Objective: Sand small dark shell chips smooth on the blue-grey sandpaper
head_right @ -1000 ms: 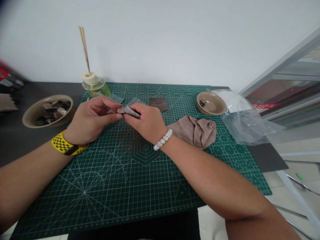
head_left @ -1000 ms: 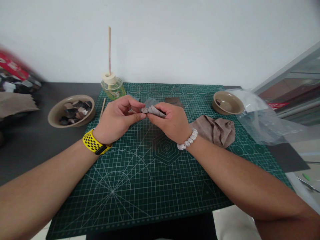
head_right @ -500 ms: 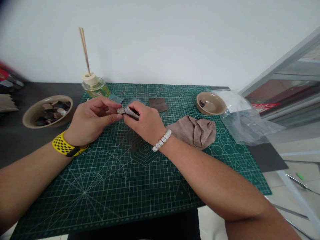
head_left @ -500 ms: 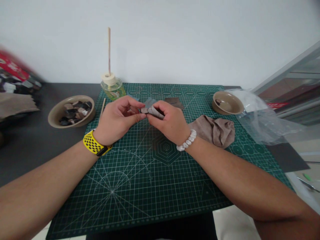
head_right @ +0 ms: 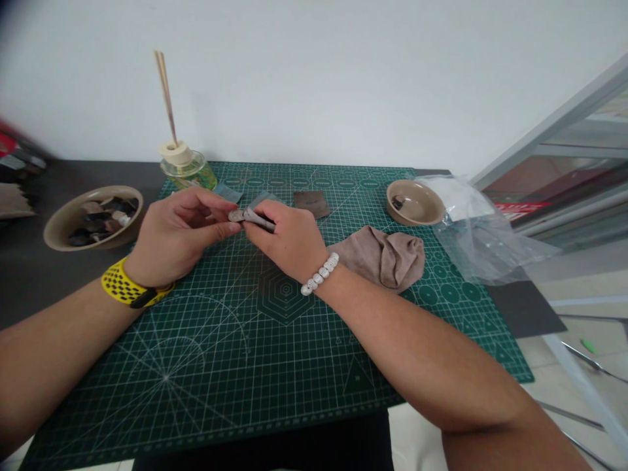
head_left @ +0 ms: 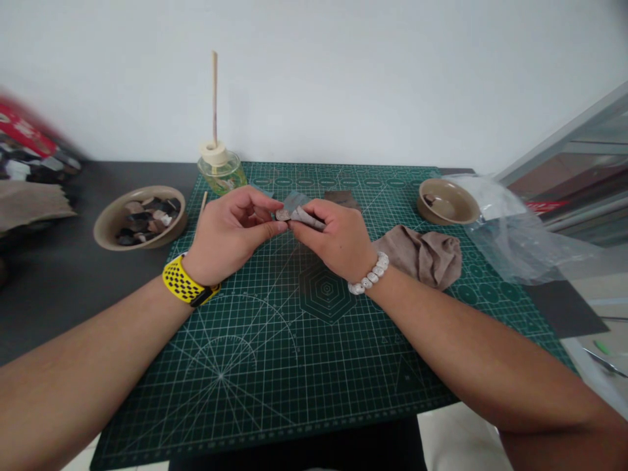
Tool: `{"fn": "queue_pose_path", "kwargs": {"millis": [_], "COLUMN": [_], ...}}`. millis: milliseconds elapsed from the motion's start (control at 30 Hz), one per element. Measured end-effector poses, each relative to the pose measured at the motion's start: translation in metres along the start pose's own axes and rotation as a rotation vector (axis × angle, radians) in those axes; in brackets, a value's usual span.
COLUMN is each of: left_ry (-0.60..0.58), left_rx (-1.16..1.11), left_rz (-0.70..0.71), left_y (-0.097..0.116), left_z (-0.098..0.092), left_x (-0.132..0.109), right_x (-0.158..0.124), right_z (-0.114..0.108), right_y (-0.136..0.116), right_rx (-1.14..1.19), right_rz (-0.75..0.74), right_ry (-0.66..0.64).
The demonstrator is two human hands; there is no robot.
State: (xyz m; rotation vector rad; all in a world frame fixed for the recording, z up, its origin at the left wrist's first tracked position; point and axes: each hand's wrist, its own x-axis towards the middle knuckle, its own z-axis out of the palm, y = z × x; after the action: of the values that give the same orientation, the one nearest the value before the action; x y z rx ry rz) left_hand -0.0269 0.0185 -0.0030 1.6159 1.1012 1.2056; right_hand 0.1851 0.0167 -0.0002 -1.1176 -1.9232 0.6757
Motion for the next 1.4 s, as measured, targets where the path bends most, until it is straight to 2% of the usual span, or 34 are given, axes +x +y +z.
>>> {"fn": "queue_pose_path", "kwargs": {"millis": [400,900,1133,1400], "left_ry": [-0.041,-0.036,-0.065,-0.048], "left_rx": [-0.017,0.001,-0.006,0.011], "left_rz": [-0.007,-0.007,-0.007,-0.024], "left_y": [-0.0054,-0.0027,-0.0029,-0.0031], "left_z": [-0.0034,-0.0027,-0.001,0.0001], "left_x": [0.0043,0.0038,0.0045,0.0034], "right_x": [0.0016,0.0003,-0.0003,0.0005], "right_z": [0.0018,0.0024,0.0029,0.0035], "right_y": [0.0027,-0.0004,0.0026,0.0016], "right_rx": [-0.034,0.0,-0.022,-0.046], "right_rz": [0.0,0.028,0.025,0.026], "right_ry": [-0.054,0.01,-0.019,-0.009]}}
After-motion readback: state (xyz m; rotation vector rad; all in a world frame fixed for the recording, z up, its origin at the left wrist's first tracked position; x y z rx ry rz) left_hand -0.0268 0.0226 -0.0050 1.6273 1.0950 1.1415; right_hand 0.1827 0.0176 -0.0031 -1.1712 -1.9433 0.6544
